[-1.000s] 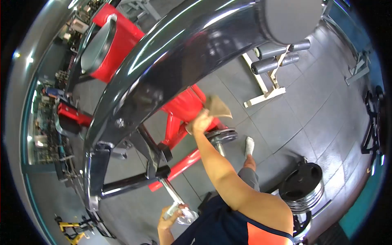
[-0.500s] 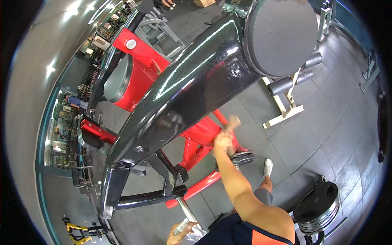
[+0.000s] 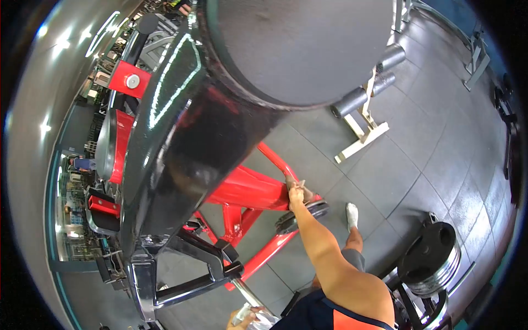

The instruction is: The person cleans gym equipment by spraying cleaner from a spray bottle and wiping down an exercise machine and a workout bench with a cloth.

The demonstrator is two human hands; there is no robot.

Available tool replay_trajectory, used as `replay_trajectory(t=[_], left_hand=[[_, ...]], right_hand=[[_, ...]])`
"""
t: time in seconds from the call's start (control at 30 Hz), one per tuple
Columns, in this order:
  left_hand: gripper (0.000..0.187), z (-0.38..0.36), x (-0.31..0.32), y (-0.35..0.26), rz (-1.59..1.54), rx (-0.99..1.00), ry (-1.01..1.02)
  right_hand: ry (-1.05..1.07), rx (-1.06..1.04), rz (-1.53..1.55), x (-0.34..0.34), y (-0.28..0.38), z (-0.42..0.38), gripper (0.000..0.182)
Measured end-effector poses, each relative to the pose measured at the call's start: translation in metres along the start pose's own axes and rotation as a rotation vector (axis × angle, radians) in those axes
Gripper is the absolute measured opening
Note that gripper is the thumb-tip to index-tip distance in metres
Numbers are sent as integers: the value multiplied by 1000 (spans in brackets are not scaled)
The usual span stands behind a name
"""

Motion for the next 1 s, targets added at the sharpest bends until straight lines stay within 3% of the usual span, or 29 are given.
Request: replay_trajectory(t=[0.07, 0.1, 0.2, 0.23, 0.27, 0.33, 0.43, 0.53, 0.6, 0.63, 0.7, 0.8, 0.83, 0.93, 1.0], left_hand=[[31, 1, 2, 1, -12, -11, -2], [31, 0, 3, 2, -19, -12, -5], [31, -7, 3, 8, -33, 10, -13], [31, -9, 3, 11, -41, 27, -11], [31, -11, 2, 14, -50, 45, -11], [31, -18, -1, 19, -66, 94, -19], [31, -21, -4, 32, -115, 181, -33], [31, -32, 1, 30, -173, 252, -5], [32, -51, -3, 22, -114, 354, -38], [32, -56, -7, 32, -185, 363, -56], [32, -68, -14, 47, -143, 418, -134], [31, -88, -23, 72, -251, 535, -222], [31, -97, -25, 77, -286, 564, -259], [31, -105, -28, 96, -352, 621, -314], [30, -115, -28, 114, -443, 627, -325]], right_hand=[[136, -393, 145, 32, 55, -52, 72], [12, -545, -17, 41, 61, -70, 72], [-153, -494, -97, 32, 3, -33, 56], [-186, -24, 658, 23, -28, -36, 51], [-168, 29, 236, 1, -5, -63, 44], [-199, 320, -198, -1, -10, -99, 49], [-253, -198, -148, 54, 6, -172, 45], [45, -534, 8, 96, -3, -280, 42], [321, -570, 173, 90, 16, -340, 40], [565, -450, 306, 89, 33, -369, 41], [727, -778, 319, 59, 84, -429, 42], [1011, -1476, -74, 35, 152, -515, 55], [760, -1910, -755, 44, 164, -531, 52], [663, -1971, -1649, 129, 173, -539, 57], [414, -2306, -1989, 153, 125, -520, 56]])
Point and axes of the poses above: each hand's wrist, its own z-axis towards the middle knuckle, its own x-axis out of the palm, y = z × x, the point moved 8 cm from there along z, towards the middle knuckle, and after that the axes turned 6 degrees about y, right-handed, at the moved point
